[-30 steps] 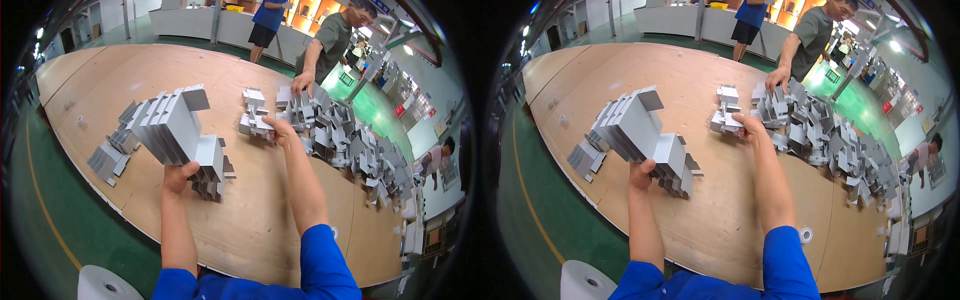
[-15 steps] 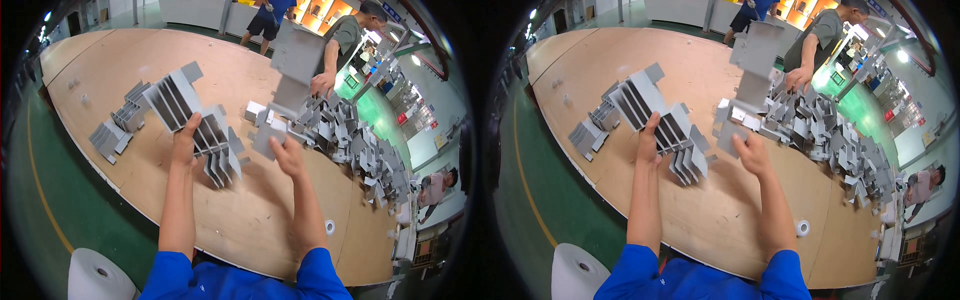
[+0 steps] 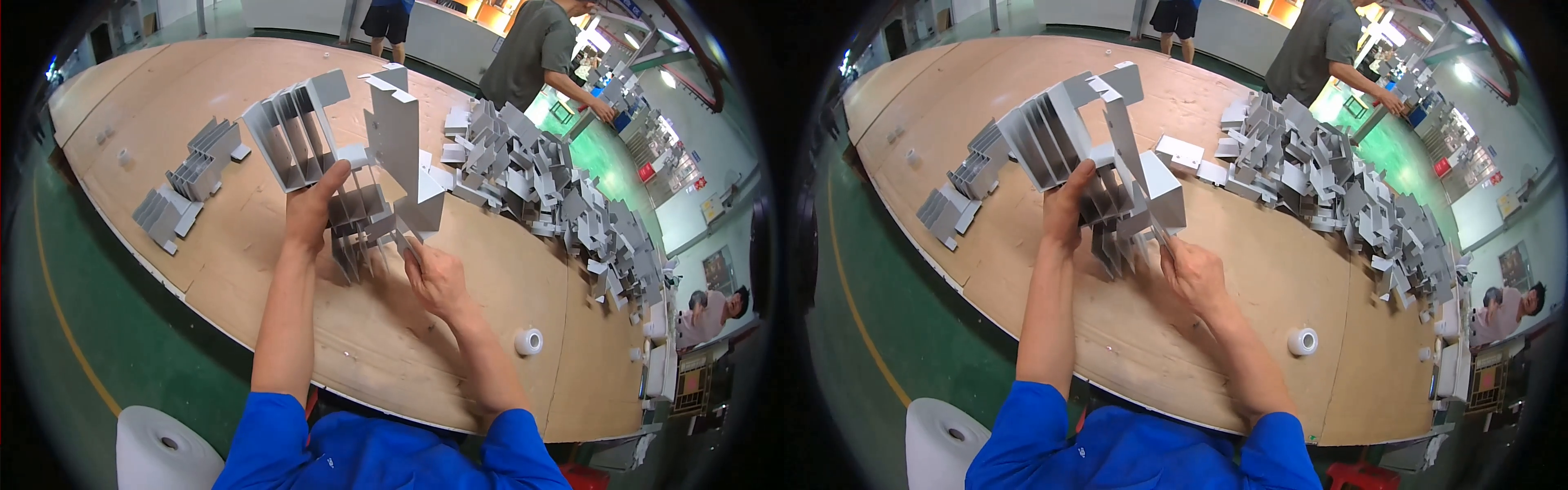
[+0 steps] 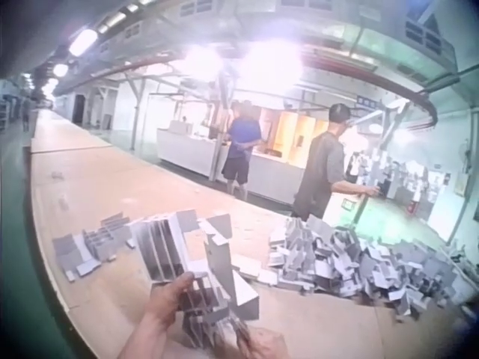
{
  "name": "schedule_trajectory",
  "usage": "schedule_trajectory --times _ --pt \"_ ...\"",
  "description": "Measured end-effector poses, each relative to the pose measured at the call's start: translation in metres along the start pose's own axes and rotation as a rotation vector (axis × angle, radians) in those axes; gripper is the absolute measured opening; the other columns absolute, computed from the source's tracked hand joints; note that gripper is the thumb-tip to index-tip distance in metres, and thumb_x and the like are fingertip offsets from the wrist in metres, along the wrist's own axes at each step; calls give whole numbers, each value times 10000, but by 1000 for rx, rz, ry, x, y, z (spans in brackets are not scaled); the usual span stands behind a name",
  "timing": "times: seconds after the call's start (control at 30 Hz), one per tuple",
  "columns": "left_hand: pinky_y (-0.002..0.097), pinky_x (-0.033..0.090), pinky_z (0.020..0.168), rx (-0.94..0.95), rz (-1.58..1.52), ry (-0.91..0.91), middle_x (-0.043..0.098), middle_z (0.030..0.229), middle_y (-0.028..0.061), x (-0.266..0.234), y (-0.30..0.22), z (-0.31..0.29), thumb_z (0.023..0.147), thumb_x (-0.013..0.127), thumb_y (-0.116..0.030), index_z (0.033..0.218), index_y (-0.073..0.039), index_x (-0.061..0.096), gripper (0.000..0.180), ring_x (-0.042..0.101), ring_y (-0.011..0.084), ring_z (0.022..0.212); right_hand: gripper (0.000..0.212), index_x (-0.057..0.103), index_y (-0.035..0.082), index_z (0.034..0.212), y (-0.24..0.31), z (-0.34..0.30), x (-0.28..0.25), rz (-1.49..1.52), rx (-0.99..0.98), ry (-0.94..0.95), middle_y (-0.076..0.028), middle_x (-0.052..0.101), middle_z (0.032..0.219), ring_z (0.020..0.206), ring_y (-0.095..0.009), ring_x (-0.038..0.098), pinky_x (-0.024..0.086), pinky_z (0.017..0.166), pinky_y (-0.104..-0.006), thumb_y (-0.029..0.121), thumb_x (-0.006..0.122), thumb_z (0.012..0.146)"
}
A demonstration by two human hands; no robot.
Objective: The person assembles grey L-shaped metal components into larger grid-like structures by hand, securing them with tape from a tape roll.
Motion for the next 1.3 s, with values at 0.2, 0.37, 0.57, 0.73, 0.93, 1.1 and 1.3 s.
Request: schedule_trajectory --times 0.2,0.37,0.57,0.73,0.93,1.1,1.3 --pt "341 510 945 59 -95 47 659 1201 73 13 -2 -7 820 851 -261 1285 -34 634 562 620 179 1094 202 662 31 1120 4 0 11 93 88 -7 -194 674 782 688 -375 665 529 618 -444 122 645 941" --pt "329 530 925 123 21 167 695 1139 66 26 0 -9 828 849 -202 1208 -30 669 455 650 157 1037 221 639 42 1150 -6 1 24 -19 157 45 -210 680 800 715 -396 670 533 631 -474 156 607 963" --pt "320 561 848 96 102 214 712 1095 67 41 3 -18 805 868 -200 1177 -13 680 458 674 158 978 248 585 45 1172 -17 2 41 3 195 88 -204 675 784 724 -423 662 535 645 -510 152 582 948" --pt "317 566 832 77 166 240 718 1075 67 49 4 -26 802 871 -195 1156 -12 678 443 679 156 952 283 550 32 1176 -11 -4 33 59 221 93 -233 678 950 839 -436 657 536 721 -534 153 591 922" --pt "306 567 823 133 185 289 717 1055 62 56 7 -32 783 876 -118 1137 -11 675 421 678 151 949 1007 312 -4 1544 -47 -21 -8 420 364 257 -263 461 1445 1310 -370 534 471 1065 -414 377 840 776" --pt "317 571 856 64 149 307 698 1117 69 64 18 -37 768 879 -95 1229 -20 621 534 675 168 987 1157 58 9 1617 -42 -3 -38 694 352 60 -255 182 1645 1503 -378 291 340 1190 -411 380 818 828" --pt "358 534 974 69 42 446 662 1228 82 103 23 -60 769 883 -137 1336 -22 581 652 642 212 1114 1050 -28 35 1625 -26 -14 -60 695 177 -77 -266 137 1663 1544 -378 180 180 1254 -409 257 719 921"
Point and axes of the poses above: each hand's wrist, its own z-axis towards the middle knuckle, its own x-axis out of the palm, y = z × x, the point moved 4 cm from there along z, towards the middle knuckle
